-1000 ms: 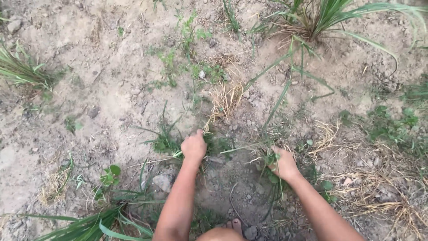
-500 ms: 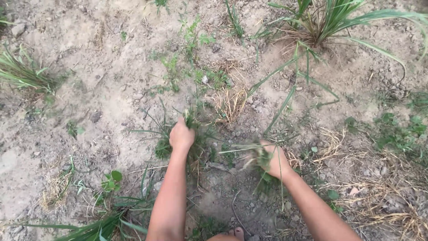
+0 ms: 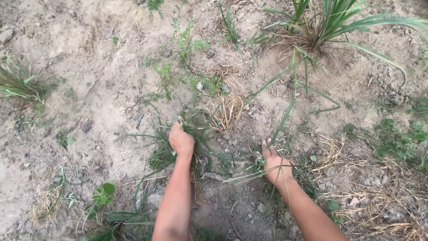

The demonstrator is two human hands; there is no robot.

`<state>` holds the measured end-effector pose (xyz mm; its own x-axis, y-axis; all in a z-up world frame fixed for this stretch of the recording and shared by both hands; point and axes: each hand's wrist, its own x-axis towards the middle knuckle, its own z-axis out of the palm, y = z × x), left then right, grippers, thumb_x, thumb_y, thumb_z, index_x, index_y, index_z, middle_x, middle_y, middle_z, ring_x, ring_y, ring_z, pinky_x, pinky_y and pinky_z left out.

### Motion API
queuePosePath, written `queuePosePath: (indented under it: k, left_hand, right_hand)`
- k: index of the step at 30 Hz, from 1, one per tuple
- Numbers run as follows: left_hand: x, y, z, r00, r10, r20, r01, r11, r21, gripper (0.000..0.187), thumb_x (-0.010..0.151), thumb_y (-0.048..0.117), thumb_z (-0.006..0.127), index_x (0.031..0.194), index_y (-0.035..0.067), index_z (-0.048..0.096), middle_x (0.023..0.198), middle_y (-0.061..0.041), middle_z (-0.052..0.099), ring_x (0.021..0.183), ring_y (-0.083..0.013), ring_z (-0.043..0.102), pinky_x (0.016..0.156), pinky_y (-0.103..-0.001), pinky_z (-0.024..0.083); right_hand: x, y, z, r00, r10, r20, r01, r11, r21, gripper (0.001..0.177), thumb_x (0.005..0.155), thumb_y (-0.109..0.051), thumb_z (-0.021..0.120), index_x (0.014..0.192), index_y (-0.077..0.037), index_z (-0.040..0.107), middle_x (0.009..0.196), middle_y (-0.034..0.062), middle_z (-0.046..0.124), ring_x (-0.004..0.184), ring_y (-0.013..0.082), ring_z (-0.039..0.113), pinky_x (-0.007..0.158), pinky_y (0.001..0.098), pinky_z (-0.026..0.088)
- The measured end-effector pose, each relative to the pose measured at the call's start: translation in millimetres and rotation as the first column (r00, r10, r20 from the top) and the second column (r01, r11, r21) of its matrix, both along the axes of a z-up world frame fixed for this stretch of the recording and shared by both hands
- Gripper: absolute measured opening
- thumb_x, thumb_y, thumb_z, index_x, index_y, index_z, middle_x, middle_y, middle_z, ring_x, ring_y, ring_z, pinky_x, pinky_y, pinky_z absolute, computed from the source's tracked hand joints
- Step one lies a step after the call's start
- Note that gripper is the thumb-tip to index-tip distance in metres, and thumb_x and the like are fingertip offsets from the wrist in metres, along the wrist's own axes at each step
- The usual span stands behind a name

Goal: Pulling weeds from the ground by hand and gathering them into a pile

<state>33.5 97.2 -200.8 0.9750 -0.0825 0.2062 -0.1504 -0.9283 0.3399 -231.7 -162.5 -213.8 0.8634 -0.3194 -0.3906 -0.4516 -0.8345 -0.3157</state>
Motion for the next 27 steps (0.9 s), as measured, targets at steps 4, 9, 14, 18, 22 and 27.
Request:
queuePosePath:
  k: [4, 9, 14, 18, 22, 27]
  left_hand:
    - [18, -14, 40, 0.98, 0.014, -0.2, -0.012, 1.0, 0.011, 0.032, 0.085, 0.01, 0.063, 0.117, 0.008, 0.064, 0.106, -0.023, 0.071, 0.101, -0.0455, 0.066, 0.088, -0.055, 0.051]
    - [40, -46, 34, 0.964, -0.168, -0.206, 0.178, 0.984, 0.032, 0.057, 0.073, 0.012, 0.068, 0.13, 0.014, 0.065, 0.116, -0.023, 0.068, 0.103, -0.0467, 0.065, 0.085, -0.054, 0.051]
    - [14, -57, 26, 0.946, -0.108, -0.305, 0.07, 0.989, -0.134, 0.028, 0.095, 0.018, 0.06, 0.121, 0.013, 0.071, 0.114, -0.02, 0.072, 0.109, -0.0437, 0.067, 0.094, -0.052, 0.053]
    - [-30, -73, 67, 0.897, -0.038, -0.44, 0.019, 0.999, -0.048, 0.043, 0.091, 0.029, 0.064, 0.13, 0.011, 0.065, 0.135, -0.024, 0.061, 0.129, -0.0431, 0.057, 0.109, -0.053, 0.045]
    - [-31, -96, 23, 0.968, -0.143, -0.207, 0.2, 0.937, 0.288, 0.127, 0.068, 0.079, 0.084, 0.152, -0.005, 0.042, 0.157, -0.041, 0.018, 0.143, -0.0569, 0.021, 0.114, -0.062, 0.019]
    - [-12, -85, -67, 0.963, -0.268, -0.036, 0.27, 0.95, 0.159, 0.069, 0.072, 0.019, 0.078, 0.136, 0.0, 0.059, 0.153, -0.023, 0.047, 0.147, -0.0429, 0.036, 0.127, -0.052, 0.022]
  right_hand:
    - [-1, 2, 0, 1.0, 0.012, 0.001, -0.012, 1.0, -0.024, 0.084, 0.085, -0.009, 0.054, 0.163, -0.014, 0.022, 0.164, 0.0163, 0.032, 0.092, 0.0389, 0.074, 0.079, 0.0498, 0.062]
    - [0, 3, 17, 0.996, -0.054, 0.076, 0.053, 0.998, 0.017, 0.081, 0.077, -0.012, 0.059, 0.154, -0.015, 0.032, 0.165, 0.0118, 0.032, 0.091, 0.0373, 0.074, 0.079, 0.0489, 0.062]
    - [0, 0, 15, 0.997, -0.065, 0.041, 0.064, 0.998, 0.023, 0.081, 0.08, -0.012, 0.059, 0.157, -0.021, 0.033, 0.167, 0.0069, 0.031, 0.091, 0.0359, 0.075, 0.082, 0.0482, 0.061]
    - [-4, 0, 14, 0.991, -0.04, 0.127, 0.031, 0.997, 0.069, 0.096, 0.07, -0.015, 0.066, 0.157, -0.021, 0.027, 0.163, 0.008, 0.032, 0.094, 0.0379, 0.073, 0.079, 0.049, 0.061]
    - [-3, 2, 23, 0.996, -0.049, 0.079, 0.043, 0.997, 0.066, 0.105, 0.067, -0.017, 0.072, 0.162, -0.024, 0.026, 0.163, 0.007, 0.031, 0.093, 0.038, 0.072, 0.079, 0.0487, 0.061]
    - [-5, 0, 13, 0.992, -0.043, 0.118, 0.042, 0.999, 0.014, 0.092, 0.075, -0.01, 0.066, 0.159, -0.024, 0.031, 0.166, 0.0054, 0.036, 0.089, 0.0334, 0.075, 0.079, 0.0449, 0.062]
